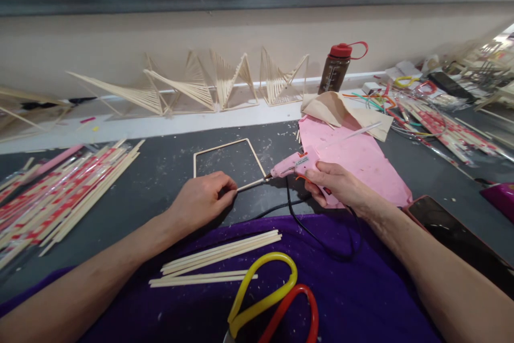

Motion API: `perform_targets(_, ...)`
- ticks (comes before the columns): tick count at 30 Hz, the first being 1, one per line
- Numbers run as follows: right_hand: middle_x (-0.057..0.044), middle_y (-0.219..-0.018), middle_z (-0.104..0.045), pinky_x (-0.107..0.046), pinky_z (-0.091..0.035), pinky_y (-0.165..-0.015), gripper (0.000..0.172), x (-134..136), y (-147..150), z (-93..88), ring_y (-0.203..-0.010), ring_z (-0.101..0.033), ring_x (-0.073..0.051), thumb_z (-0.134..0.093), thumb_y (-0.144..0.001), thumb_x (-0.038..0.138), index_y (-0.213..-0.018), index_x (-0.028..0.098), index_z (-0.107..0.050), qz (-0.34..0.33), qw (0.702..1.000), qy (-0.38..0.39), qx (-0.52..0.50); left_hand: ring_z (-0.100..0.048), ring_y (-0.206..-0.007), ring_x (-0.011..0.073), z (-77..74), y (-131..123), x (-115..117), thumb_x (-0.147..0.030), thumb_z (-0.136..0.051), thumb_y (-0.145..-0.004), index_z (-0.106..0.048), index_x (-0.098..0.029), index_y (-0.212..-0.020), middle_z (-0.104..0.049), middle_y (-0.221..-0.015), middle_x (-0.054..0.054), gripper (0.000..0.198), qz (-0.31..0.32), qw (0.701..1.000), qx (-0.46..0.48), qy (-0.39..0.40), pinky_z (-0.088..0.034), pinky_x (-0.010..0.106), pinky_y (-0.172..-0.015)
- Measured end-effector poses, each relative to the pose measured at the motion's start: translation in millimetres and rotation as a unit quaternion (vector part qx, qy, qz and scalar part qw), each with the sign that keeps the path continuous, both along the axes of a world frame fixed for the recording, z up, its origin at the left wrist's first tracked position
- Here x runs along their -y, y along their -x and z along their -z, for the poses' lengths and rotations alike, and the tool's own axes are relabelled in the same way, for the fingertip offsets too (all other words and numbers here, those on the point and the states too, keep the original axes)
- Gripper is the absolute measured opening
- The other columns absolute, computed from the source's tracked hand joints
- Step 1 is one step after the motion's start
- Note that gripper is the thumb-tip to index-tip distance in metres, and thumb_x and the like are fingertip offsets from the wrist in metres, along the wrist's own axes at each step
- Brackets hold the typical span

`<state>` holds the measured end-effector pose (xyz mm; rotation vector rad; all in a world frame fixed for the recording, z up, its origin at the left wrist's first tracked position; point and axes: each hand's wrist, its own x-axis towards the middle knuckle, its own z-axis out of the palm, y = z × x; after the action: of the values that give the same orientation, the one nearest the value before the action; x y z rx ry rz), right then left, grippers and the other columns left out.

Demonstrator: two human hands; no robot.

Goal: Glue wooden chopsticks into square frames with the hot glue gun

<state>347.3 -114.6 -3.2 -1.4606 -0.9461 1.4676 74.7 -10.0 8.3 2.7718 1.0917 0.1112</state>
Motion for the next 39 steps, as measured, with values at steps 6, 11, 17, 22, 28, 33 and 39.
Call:
perform_targets(6, 0.002, -0.057, -0.05, -0.024, -0.03, -0.042, 0.033, -0.9, -1.7, 2.3, -0.045, -0.043, -0.009, -0.059, -0.077, 0.049, -0.077, 0.017, -0.053, -0.012, 0.999, -0.018, 0.023, -0.058, -0.075, 0.0155, -0.4, -0.7, 0.5, -0.026, -0.043, -0.084, -0.061, -0.019, -0.082, -0.063, -0.083, 0.002, 0.02, 0.002, 1.0, 0.002, -0.002, -0.041, 0.026, -0.064)
perform_targets(11, 0.002, -0.058, -0.048, -0.024, -0.029, -0.041, 0.032, -1.0, -4.1, 5.0, -0.046, -0.043, -0.01, -0.057, -0.078, 0.05, -0.079, 0.018, -0.053, -0.024, 0.999, -0.018, 0.031, -0.059, -0.075, 0.0156, -0.3, -0.5, 0.9, -0.027, -0.043, -0.085, -0.061, -0.019, -0.083, -0.063, -0.083, 0.002, 0.02, 0.002, 1.0, 0.001, 0.003, -0.041, 0.027, -0.064)
perform_targets(17, 0.003, -0.058, -0.046, -0.024, -0.029, -0.043, 0.034, 0.7, -0.4, 0.7, -0.046, -0.043, -0.008, -0.055, -0.08, 0.049, -0.07, 0.018, -0.047, -0.037, 0.997, -0.042, 0.051, -0.059, -0.076, 0.0158, -0.3, 0.7, 0.5, -0.028, -0.041, -0.086, -0.061, -0.019, -0.084, -0.063, -0.084, 0.003, 0.022, 0.006, 1.0, -0.002, 0.003, -0.042, 0.027, -0.065)
perform_targets(22, 0.003, -0.059, -0.046, -0.024, -0.028, -0.044, 0.037, 1.2, 2.2, -5.5, -0.046, -0.043, -0.007, -0.051, -0.084, 0.049, -0.066, 0.017, -0.044, -0.063, 0.993, -0.053, 0.084, -0.059, -0.077, 0.0154, -0.8, 0.5, 0.8, -0.029, -0.041, -0.086, -0.061, -0.018, -0.084, -0.063, -0.085, 0.003, 0.023, 0.006, 1.0, -0.005, 0.008, -0.041, 0.026, -0.066)
perform_targets(28, 0.002, -0.059, -0.048, -0.025, -0.031, -0.046, 0.038, -0.7, 1.3, -6.8, -0.048, -0.044, -0.008, -0.049, -0.084, 0.05, -0.064, 0.017, -0.045, -0.071, 0.988, -0.067, 0.117, -0.058, -0.076, 0.0154, 0.3, -0.1, 0.6, -0.028, -0.041, -0.085, -0.06, -0.019, -0.083, -0.063, -0.083, 0.002, 0.022, 0.002, 1.0, -0.004, 0.006, -0.041, 0.026, -0.065)
perform_targets(33, 0.001, -0.058, -0.049, -0.025, -0.033, -0.048, 0.038, -1.0, 2.6, -10.4, -0.048, -0.044, -0.009, -0.048, -0.084, 0.049, -0.063, 0.018, -0.044, -0.074, 0.985, -0.061, 0.144, -0.058, -0.075, 0.0153, 1.6, 0.0, 0.1, -0.029, -0.041, -0.086, -0.06, -0.019, -0.083, -0.062, -0.083, 0.002, 0.021, 0.002, 1.0, -0.004, 0.003, -0.04, 0.026, -0.065)
perform_targets(39, 0.001, -0.058, -0.049, -0.026, -0.034, -0.049, 0.037, 0.1, 3.4, -13.3, -0.05, -0.045, -0.009, -0.047, -0.085, 0.049, -0.063, 0.019, -0.041, -0.08, 0.982, -0.068, 0.156, -0.058, -0.076, 0.0157, 1.1, 0.1, 0.2, -0.029, -0.041, -0.086, -0.06, -0.019, -0.083, -0.062, -0.083, 0.002, 0.021, 0.002, 1.0, -0.007, 0.003, -0.04, 0.027, -0.064)
